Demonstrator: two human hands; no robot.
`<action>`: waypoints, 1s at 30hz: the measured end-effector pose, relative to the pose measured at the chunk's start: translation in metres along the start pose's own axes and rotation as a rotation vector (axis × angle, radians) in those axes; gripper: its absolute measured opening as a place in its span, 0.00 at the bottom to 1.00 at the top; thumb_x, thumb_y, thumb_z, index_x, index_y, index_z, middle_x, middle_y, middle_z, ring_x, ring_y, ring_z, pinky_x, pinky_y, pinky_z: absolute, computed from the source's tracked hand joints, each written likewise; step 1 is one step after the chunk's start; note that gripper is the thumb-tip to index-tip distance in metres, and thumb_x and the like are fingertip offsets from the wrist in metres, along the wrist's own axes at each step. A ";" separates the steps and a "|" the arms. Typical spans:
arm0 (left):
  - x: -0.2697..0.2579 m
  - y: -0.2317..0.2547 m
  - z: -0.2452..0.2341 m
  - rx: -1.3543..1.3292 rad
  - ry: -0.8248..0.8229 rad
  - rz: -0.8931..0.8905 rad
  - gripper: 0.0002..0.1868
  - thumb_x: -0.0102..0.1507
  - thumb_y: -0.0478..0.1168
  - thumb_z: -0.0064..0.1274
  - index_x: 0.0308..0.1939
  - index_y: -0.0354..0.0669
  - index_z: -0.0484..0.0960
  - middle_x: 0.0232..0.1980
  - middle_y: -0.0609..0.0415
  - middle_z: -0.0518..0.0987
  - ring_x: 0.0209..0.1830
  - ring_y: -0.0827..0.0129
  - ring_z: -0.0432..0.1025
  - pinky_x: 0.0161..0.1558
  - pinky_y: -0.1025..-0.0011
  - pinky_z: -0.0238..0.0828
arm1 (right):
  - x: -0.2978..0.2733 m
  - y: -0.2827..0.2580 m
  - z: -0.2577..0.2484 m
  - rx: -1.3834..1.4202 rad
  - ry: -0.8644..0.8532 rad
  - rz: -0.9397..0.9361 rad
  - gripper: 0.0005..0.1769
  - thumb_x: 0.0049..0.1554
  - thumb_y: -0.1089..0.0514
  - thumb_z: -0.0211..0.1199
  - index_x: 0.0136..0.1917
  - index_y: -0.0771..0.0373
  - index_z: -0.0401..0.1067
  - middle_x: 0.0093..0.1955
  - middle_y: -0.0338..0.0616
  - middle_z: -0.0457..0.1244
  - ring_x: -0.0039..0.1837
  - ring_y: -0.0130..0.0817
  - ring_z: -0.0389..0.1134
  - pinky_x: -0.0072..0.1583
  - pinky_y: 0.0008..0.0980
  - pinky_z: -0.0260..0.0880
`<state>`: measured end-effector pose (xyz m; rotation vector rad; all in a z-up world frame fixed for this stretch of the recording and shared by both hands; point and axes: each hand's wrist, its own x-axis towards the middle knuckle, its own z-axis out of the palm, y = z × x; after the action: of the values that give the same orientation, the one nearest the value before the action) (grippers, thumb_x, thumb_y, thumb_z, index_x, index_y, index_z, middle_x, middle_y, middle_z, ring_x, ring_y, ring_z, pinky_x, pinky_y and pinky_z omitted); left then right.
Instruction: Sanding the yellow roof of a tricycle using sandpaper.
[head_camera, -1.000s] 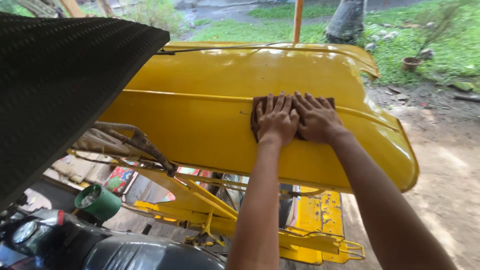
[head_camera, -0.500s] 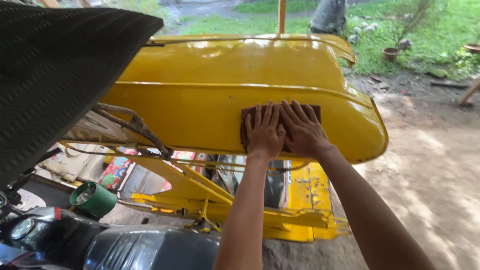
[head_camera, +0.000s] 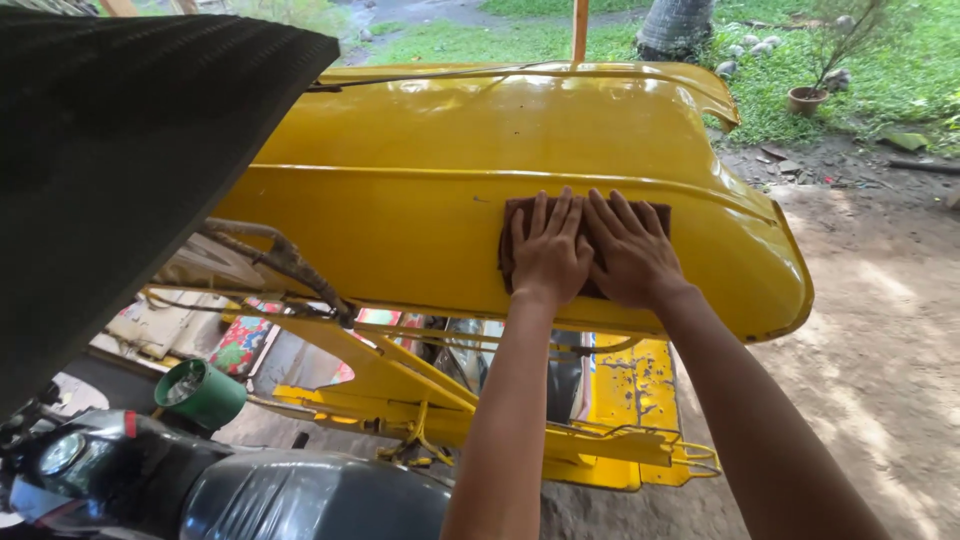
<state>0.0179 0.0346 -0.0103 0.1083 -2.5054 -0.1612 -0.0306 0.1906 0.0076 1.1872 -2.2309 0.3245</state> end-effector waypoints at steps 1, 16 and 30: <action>0.006 0.000 0.000 -0.003 0.000 0.001 0.35 0.66 0.51 0.39 0.78 0.51 0.61 0.83 0.57 0.55 0.84 0.54 0.44 0.78 0.45 0.30 | 0.005 0.003 0.000 -0.002 -0.002 0.001 0.39 0.62 0.43 0.50 0.81 0.61 0.54 0.84 0.51 0.48 0.83 0.50 0.46 0.79 0.52 0.41; 0.099 -0.015 0.004 -0.021 -0.185 -0.141 0.33 0.67 0.54 0.31 0.77 0.56 0.63 0.83 0.61 0.55 0.84 0.59 0.44 0.80 0.51 0.28 | 0.086 0.060 0.026 0.079 -0.268 0.113 0.42 0.61 0.38 0.48 0.82 0.56 0.49 0.84 0.44 0.46 0.83 0.44 0.45 0.78 0.46 0.40; 0.158 -0.023 0.016 -0.010 -0.350 -0.240 0.33 0.68 0.55 0.26 0.78 0.58 0.59 0.83 0.62 0.51 0.84 0.59 0.42 0.79 0.49 0.29 | 0.135 0.097 0.057 0.160 -0.361 0.189 0.40 0.61 0.42 0.43 0.83 0.54 0.46 0.85 0.40 0.42 0.85 0.38 0.40 0.80 0.41 0.34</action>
<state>-0.1177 -0.0053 0.0655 0.4090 -2.8336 -0.3151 -0.1901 0.1284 0.0484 1.1944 -2.6833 0.3962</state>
